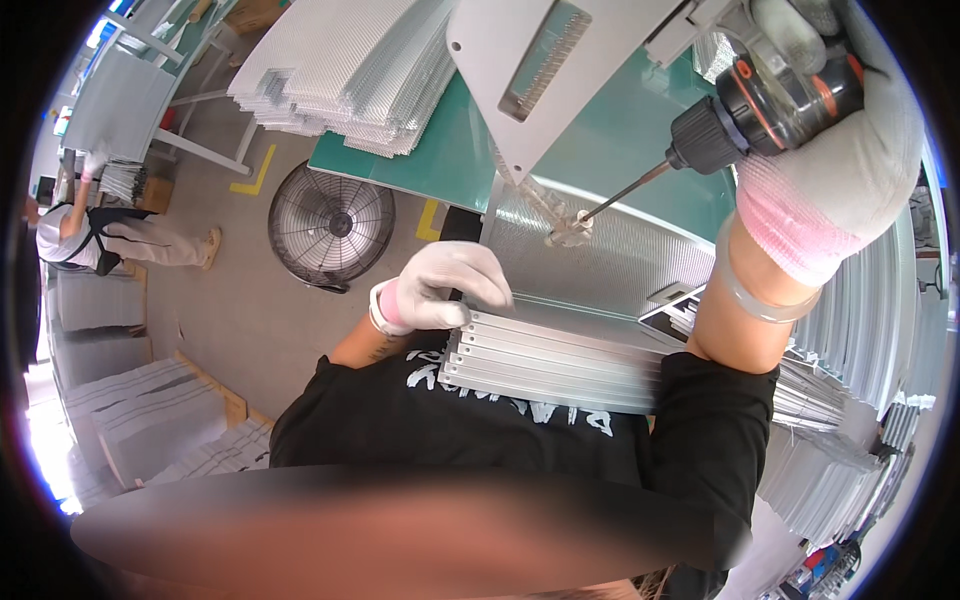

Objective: Assembling industrial metal filter frames using a power drill and screws.

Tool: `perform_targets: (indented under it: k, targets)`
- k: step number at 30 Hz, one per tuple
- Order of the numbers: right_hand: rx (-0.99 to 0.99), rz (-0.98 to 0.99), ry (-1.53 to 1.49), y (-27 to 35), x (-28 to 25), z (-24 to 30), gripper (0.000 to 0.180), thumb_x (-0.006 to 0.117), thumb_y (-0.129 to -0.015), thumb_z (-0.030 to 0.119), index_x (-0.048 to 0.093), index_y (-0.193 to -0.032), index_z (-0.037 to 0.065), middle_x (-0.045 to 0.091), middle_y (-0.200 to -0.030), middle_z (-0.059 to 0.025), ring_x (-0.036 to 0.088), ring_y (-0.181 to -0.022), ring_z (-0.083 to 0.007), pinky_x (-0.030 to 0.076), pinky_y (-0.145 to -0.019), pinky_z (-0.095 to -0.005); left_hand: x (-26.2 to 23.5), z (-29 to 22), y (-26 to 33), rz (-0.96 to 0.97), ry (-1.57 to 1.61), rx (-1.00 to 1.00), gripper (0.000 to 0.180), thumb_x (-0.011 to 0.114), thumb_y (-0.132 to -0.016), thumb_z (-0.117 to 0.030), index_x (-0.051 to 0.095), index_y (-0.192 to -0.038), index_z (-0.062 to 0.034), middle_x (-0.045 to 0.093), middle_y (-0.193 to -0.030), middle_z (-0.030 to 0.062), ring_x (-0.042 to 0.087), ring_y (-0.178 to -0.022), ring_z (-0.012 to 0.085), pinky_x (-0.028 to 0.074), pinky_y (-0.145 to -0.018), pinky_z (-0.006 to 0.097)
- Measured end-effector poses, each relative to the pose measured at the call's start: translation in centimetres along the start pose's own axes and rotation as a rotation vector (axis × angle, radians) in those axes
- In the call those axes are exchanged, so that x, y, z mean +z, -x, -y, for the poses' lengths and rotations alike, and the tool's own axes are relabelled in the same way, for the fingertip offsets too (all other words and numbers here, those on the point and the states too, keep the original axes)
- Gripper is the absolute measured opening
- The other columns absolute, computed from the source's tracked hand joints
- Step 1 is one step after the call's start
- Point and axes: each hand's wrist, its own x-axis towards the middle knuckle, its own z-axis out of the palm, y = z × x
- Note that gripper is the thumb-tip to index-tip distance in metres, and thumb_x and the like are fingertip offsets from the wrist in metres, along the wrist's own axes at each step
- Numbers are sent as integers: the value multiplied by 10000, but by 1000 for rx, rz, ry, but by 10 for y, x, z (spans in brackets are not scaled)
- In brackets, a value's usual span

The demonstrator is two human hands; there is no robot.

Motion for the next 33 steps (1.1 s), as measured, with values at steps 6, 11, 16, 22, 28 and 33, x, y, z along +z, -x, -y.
perform_targets:
  k: [6,11,16,22,28,33]
  targets:
    - [-23,35,30,-2,-5,-1,279,531,-975,183,555,-1066,-80,567,-803,-69,460,-640,-89,398,-591,-219,12,22,8,242,906,-230,415,695,-922,-372,701,-1164,-35,561,-1313,241,532,-1250,388,420,-1038,497]
    - [-57,64,68,20,29,-7,262,526,-978,191,545,-1035,-64,551,-789,-61,453,-620,-87,384,-569,-217,11,42,1,331,1038,-195,365,615,-983,-359,656,-1169,-47,551,-1331,227,481,-1283,428,353,-1065,601]
    - [-94,93,105,26,45,-11,249,520,-980,200,534,-1004,-48,536,-774,-52,446,-601,-84,371,-547,-214,13,32,-8,202,890,-225,298,635,-964,-356,617,-1036,-68,612,-1224,244,517,-1230,417,374,-1043,611]
    - [-146,128,143,0,24,-12,239,514,-984,210,522,-967,-28,518,-757,-41,437,-578,-81,355,-520,-212,12,27,-15,121,744,-301,209,737,-852,-118,573,-975,-73,611,-1193,237,560,-1182,379,427,-1011,552]
    - [-185,166,186,-11,17,-11,236,507,-987,221,509,-931,-9,500,-739,-31,428,-555,-77,338,-494,-209,11,26,-38,281,595,-208,178,758,-861,-113,631,-973,-58,591,-1237,198,566,-1240,341,452,-1007,450]
    - [-216,192,234,-2,23,-11,239,502,-989,229,499,-900,7,484,-725,-22,420,-535,-74,325,-472,-207,13,30,-36,266,527,-217,216,762,-872,-176,626,-966,-37,656,-1177,197,631,-1167,312,500,-966,411]
